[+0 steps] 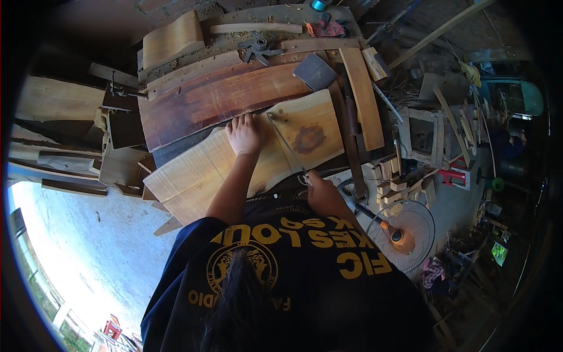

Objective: Selecting, arranging, and sawing wooden boards to prepare them for a project.

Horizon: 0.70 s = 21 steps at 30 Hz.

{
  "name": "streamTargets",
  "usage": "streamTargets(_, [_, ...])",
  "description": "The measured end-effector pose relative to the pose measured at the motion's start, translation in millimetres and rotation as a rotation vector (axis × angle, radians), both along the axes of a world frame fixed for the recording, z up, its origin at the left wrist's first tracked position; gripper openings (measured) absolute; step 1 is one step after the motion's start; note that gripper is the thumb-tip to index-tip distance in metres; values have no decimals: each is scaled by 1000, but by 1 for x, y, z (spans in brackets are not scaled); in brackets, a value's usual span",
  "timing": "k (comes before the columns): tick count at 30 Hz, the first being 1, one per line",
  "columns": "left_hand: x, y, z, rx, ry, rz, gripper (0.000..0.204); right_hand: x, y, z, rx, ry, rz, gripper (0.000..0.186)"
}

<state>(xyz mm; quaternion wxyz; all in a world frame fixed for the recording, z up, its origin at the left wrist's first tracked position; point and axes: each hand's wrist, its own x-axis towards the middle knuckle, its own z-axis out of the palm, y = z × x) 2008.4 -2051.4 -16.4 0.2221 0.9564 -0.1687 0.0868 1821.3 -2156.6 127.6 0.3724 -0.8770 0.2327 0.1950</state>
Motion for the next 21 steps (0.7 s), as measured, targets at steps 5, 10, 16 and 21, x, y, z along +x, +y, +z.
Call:
streamTargets(5, [-1,1,0,64,116,-21,27,45,-2,-41,-36,-154,-78,16])
streamTargets(10, [-2,0,2,72,95,0,27,43,1,-41,7,-131,-53,20])
streamTargets(16, [0,-1,-1,95,85,-32,28,-10,1,1,14,118,-69,16])
streamTargets(21, [-1,0,3,138,122,-36,28,43,-5,-47,-85,-263,-71,24])
